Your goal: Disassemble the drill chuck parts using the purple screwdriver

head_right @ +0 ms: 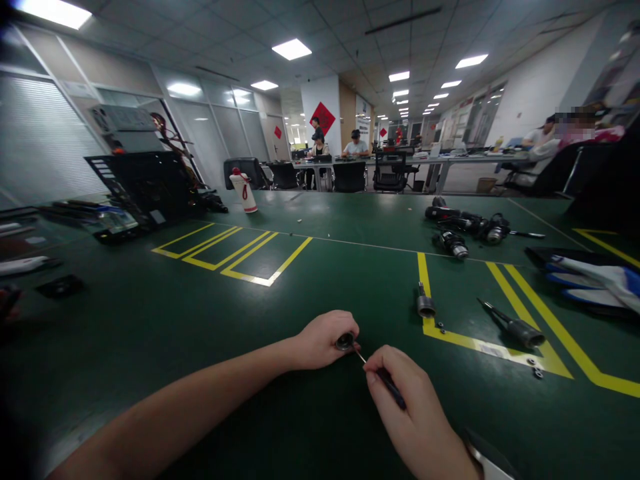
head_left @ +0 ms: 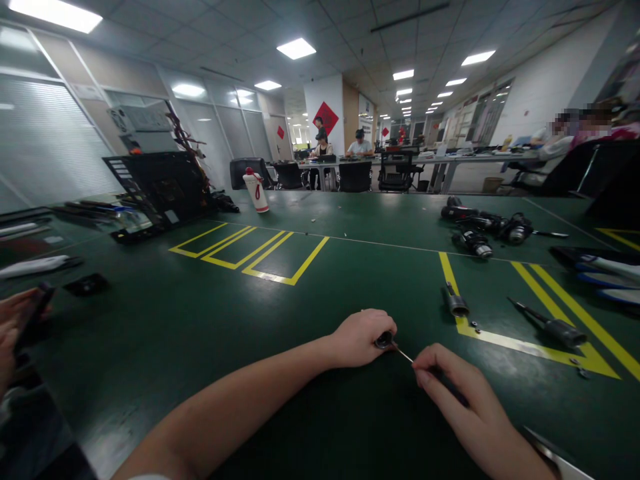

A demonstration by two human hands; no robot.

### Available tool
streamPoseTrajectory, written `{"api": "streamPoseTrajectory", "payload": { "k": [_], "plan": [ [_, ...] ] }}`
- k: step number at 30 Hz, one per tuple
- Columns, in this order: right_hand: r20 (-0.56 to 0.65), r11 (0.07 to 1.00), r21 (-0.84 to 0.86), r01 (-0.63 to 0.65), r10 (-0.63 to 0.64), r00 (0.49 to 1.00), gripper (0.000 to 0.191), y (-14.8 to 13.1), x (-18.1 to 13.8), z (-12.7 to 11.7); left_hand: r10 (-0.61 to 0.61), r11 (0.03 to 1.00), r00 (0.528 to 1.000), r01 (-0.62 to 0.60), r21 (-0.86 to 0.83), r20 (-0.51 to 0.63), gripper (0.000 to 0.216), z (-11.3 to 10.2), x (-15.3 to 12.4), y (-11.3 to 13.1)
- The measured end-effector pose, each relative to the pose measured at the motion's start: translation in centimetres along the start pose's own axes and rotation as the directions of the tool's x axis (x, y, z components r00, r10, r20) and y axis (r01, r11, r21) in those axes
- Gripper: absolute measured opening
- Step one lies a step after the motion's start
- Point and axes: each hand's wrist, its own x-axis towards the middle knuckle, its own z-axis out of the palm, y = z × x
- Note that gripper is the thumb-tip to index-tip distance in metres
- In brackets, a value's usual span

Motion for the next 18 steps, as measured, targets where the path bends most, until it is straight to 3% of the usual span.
{"api": "streamPoseTrajectory", "payload": {
  "k": [5,11,14,18],
  "plan": [
    [0.018,0.963,0.244,-0.119,0.118,0.993,0.019,0.4,0.8,-0.3,0.005,0.996,1.000,-0.007,-0.084,-0.018,0.013,-0.4,-0.1,0.0],
    [0.013,0.817,0.538,-0.209,0.240,0.971,0.017,1.4,1.4,0.1,-0.088,0.982,0.996,0.085,-0.167,-0.012,0.019,-0.8,0.2,0.2],
    [-0.007,0.867,0.467,-0.175,0.201,0.980,0.017,1.2,1.2,0.0,-0.092,0.982,0.996,0.089,-0.169,-0.010,0.018,-0.8,0.2,0.3],
    [-0.044,0.972,0.217,-0.093,0.105,0.993,0.018,0.5,0.4,-0.2,-0.073,0.990,0.997,0.070,-0.126,-0.019,0.015,-0.5,0.1,0.1]
  ]
}}
